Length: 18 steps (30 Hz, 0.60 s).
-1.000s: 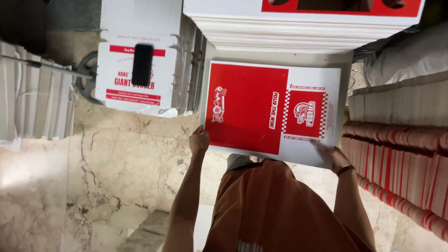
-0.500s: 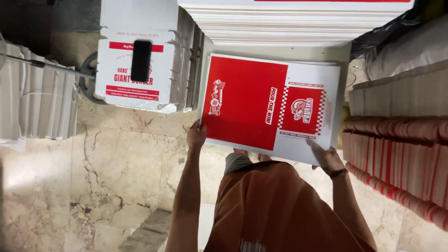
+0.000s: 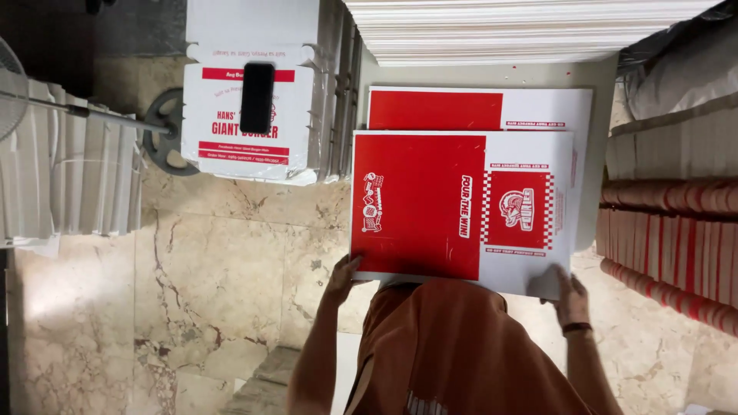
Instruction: The person repeatedly picks up flat red and white cardboard boxes from a stack, folds them into box shape, and places them onto a growing pile. The action is performed by hand without tools, and the boxes accumulate in a stack on the floor.
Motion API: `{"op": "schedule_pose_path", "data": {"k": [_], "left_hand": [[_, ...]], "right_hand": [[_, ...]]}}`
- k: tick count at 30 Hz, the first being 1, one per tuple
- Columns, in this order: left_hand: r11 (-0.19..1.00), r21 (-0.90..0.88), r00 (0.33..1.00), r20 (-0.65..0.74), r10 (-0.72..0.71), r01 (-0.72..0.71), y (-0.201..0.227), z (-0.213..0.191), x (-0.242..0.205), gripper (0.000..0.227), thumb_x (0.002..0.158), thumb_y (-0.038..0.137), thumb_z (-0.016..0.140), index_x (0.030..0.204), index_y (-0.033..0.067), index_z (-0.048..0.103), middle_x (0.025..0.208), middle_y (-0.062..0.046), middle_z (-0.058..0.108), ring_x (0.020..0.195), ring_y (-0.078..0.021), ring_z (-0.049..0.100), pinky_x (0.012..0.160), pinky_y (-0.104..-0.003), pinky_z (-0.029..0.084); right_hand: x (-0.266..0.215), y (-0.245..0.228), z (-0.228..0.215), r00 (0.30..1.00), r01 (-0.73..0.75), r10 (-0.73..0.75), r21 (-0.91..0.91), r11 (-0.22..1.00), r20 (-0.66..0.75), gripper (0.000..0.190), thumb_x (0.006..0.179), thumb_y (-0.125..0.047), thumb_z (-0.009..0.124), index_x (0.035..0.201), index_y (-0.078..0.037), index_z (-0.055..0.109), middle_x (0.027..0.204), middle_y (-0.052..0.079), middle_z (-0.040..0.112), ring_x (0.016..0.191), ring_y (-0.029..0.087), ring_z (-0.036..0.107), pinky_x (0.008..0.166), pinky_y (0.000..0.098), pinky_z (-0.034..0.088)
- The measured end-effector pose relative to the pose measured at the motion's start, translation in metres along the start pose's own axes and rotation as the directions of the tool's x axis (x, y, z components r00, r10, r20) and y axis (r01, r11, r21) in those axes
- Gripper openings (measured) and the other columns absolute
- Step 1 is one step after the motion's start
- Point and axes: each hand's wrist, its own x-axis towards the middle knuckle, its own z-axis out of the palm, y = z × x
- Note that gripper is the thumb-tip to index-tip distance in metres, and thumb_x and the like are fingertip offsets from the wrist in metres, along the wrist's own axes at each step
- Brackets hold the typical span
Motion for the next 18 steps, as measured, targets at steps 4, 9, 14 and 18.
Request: {"op": "schedule_pose_path", "data": {"k": [4, 9, 14, 18], "left_hand": [[0.919, -0.197, 0.926, 0.096, 0.364, -0.341, 0.049, 0.019, -0.064, 0.077, 0.097, 0.010, 0.059, 0.162, 0.0279, 0.022, 0.150, -0.020, 0.053, 0.129, -0.0334, 0.058, 0.103, -0.050, 0.057], [0.739, 0.117, 0.748, 0.095, 0.657, -0.664, 0.185, 0.023, -0.091, 0.035, 0.100, 0.032, 0.057, 0.127, 0.0100, 0.066, 0.129, -0.011, 0.069, 0.120, -0.0242, 0.067, 0.108, -0.046, 0.051], [0.557, -0.106, 0.502, 0.321, 0.803, -0.824, 0.314, 0.073, -0.144, 0.054, 0.111, 0.048, 0.040, 0.113, 0.0021, 0.069, 0.098, -0.025, 0.077, 0.077, -0.0373, 0.081, 0.049, -0.034, 0.071], [0.796, 0.230, 0.806, -0.071, 0.588, -0.560, 0.343, 0.122, -0.143, 0.087, 0.090, 0.071, 0.036, 0.136, -0.0035, 0.037, 0.091, -0.022, 0.077, 0.063, -0.0313, 0.075, 0.054, -0.036, 0.063]], "right_hand": [[-0.021, -0.077, -0.043, 0.368, 0.904, -0.717, -0.408, 0.127, 0.592, 0.025, 0.087, 0.013, 0.067, 0.111, 0.012, 0.060, 0.168, 0.034, 0.030, 0.152, 0.051, 0.039, 0.119, 0.0503, 0.046], [-0.072, -0.238, 0.003, 0.852, 0.481, -0.483, 0.064, 0.875, 0.200, 0.006, 0.103, -0.017, 0.063, 0.104, -0.015, 0.068, 0.115, 0.005, 0.072, 0.097, 0.014, 0.068, 0.064, 0.0219, 0.048], [-0.127, -0.373, 0.051, 0.785, 0.573, -0.613, 0.270, 0.774, 0.090, 0.035, 0.117, -0.027, 0.065, 0.091, -0.004, 0.063, 0.100, 0.015, 0.070, 0.086, 0.034, 0.078, 0.058, 0.0437, 0.071], [-0.122, -0.399, 0.072, 0.900, 0.421, -0.433, 0.159, 0.893, 0.050, 0.039, 0.114, -0.045, 0.050, 0.097, -0.010, 0.055, 0.081, 0.013, 0.075, 0.063, 0.020, 0.077, 0.045, 0.0285, 0.062]]}}
